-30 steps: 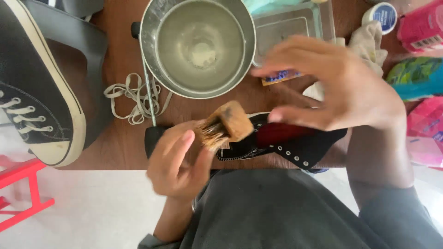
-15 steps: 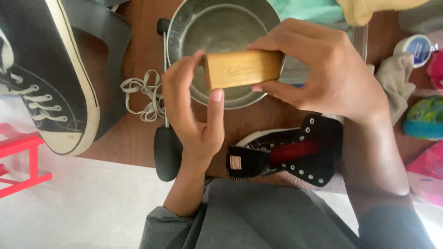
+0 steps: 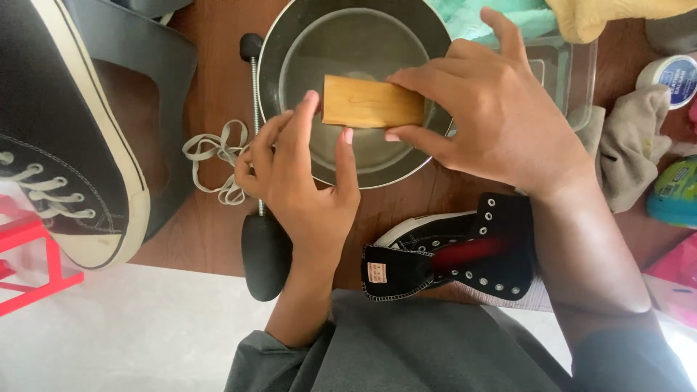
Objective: The person scrubs a black high-top sneaker with a wooden brush, rinses it under a faucet, and wipes it with a cloth. They repeat the scrubbing and wiping on different parts of the shoe, including the interior, using water from a metal bowl.
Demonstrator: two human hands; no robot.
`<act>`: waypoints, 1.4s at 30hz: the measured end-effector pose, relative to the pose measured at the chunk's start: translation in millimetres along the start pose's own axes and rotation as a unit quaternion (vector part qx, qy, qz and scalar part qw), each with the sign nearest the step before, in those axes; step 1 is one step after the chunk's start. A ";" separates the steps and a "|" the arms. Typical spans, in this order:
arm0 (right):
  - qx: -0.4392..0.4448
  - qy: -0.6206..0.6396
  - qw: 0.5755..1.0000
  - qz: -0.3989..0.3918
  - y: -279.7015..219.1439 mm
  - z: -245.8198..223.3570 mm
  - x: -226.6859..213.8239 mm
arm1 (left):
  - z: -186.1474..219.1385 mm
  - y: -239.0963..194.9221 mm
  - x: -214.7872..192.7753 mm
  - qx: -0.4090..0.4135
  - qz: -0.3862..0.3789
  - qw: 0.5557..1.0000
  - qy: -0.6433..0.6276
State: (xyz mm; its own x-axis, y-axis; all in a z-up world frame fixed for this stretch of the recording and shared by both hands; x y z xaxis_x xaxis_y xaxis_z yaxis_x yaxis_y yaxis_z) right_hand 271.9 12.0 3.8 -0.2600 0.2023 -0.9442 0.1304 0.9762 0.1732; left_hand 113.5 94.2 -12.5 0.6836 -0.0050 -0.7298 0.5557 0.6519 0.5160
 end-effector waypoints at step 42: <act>-0.022 0.030 0.997 0.064 4.6 -4.4 -8.4 | 0.5 4.9 -16.1 0.057 0.082 0.995 0.019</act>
State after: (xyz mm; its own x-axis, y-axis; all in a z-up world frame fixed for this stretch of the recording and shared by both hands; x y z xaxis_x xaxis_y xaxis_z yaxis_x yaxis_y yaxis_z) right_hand 270.5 15.2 13.8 -0.3019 0.3278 -0.8952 0.1242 0.9445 0.3040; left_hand 105.5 97.1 2.0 0.7524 0.1233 -0.6471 0.4897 0.5522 0.6747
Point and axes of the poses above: each hand's wrist, its own y-axis towards the middle knuckle, its own x-axis out of the palm, z = x × y, the point moved 7 cm from there along y, towards the middle knuckle, and after that the axes turned 6 degrees about x, right-handed, at the moved point
